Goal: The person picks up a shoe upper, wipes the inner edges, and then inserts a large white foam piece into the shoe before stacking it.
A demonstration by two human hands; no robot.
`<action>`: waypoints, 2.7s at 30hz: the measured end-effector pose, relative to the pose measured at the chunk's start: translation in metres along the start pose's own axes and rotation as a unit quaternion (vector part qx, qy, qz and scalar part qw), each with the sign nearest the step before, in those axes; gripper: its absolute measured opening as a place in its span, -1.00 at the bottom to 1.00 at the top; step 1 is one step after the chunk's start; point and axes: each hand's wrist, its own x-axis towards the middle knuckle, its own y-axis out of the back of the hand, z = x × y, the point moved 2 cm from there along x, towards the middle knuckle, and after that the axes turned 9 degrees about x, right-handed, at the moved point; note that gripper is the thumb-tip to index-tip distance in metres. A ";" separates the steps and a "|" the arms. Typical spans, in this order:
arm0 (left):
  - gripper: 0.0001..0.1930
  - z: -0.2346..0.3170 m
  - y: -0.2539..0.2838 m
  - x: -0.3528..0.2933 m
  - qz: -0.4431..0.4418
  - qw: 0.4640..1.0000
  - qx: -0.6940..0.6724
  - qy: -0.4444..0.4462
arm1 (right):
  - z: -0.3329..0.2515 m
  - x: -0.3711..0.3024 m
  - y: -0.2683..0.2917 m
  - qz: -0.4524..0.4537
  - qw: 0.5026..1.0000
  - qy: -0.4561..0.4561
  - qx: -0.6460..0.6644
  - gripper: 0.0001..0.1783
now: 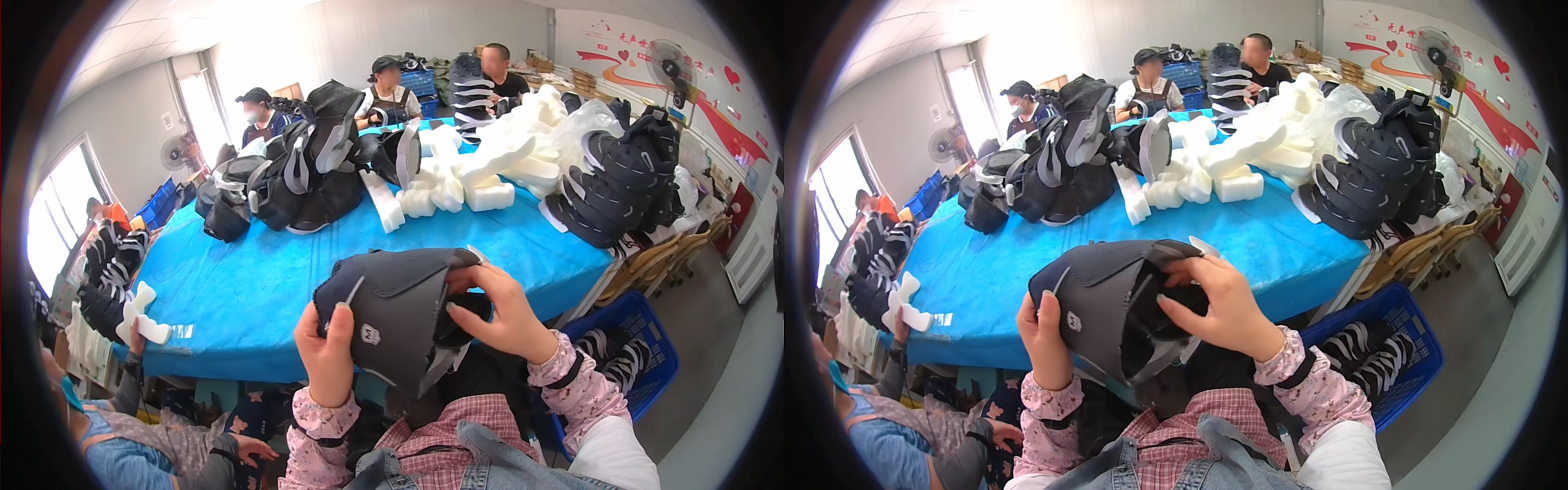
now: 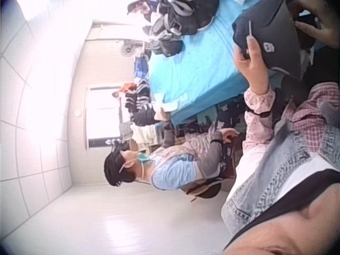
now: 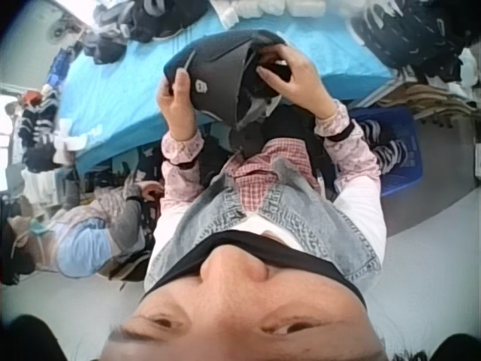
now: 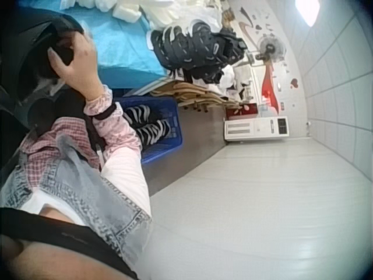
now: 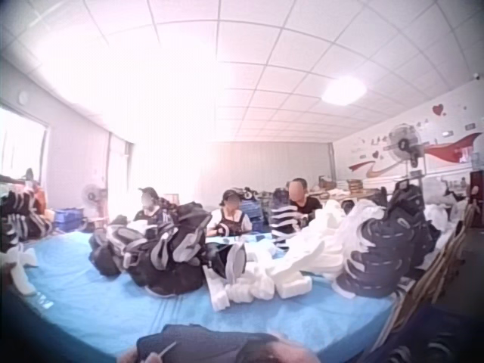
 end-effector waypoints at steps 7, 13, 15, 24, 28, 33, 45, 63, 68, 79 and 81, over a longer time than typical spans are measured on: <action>-0.70 -0.007 -0.008 0.003 -0.019 0.998 0.003 0.052 | -0.025 0.000 -0.019 0.063 0.996 0.049 -0.026 -0.48; -0.69 -0.011 0.000 0.022 -0.099 0.972 -0.044 0.209 | -0.032 0.003 -0.012 -0.017 0.907 0.256 -0.335 -0.80; -0.66 -0.022 -0.002 0.038 -0.164 0.937 -0.080 0.298 | -0.033 0.014 -0.002 -0.049 0.896 0.253 -0.362 -0.83; -0.71 -0.035 0.003 0.077 -0.325 0.834 -0.102 0.434 | -0.048 0.060 0.031 -0.148 0.985 0.087 -0.007 -0.71; -0.73 -0.038 -0.001 0.074 -0.385 0.804 -0.124 0.437 | -0.044 0.063 0.009 -0.138 0.972 0.170 -0.087 -0.75; -0.72 -0.052 -0.002 0.062 -0.350 0.785 -0.055 0.508 | -0.052 0.047 -0.007 -0.112 0.917 0.226 -0.308 -0.67; -0.73 -0.056 -0.006 0.021 -0.361 0.728 -0.034 0.582 | -0.038 -0.018 -0.026 -0.167 0.915 0.320 -0.179 -0.85; -0.76 -0.083 0.024 0.070 -0.372 0.742 -0.076 0.553 | -0.025 0.035 -0.054 -0.069 0.945 0.194 -0.254 -0.74; -0.81 -0.103 0.044 0.047 -0.393 0.657 -0.309 0.564 | -0.026 0.037 -0.077 -0.041 0.977 0.143 -0.151 -0.76; -0.61 -0.077 0.031 0.023 -0.435 0.733 -0.073 0.518 | -0.048 -0.001 -0.068 -0.301 0.889 0.321 -0.126 -0.84; -0.62 -0.065 0.027 0.023 -0.400 0.719 -0.065 0.565 | -0.048 0.003 -0.053 -0.288 0.902 0.286 -0.149 -0.86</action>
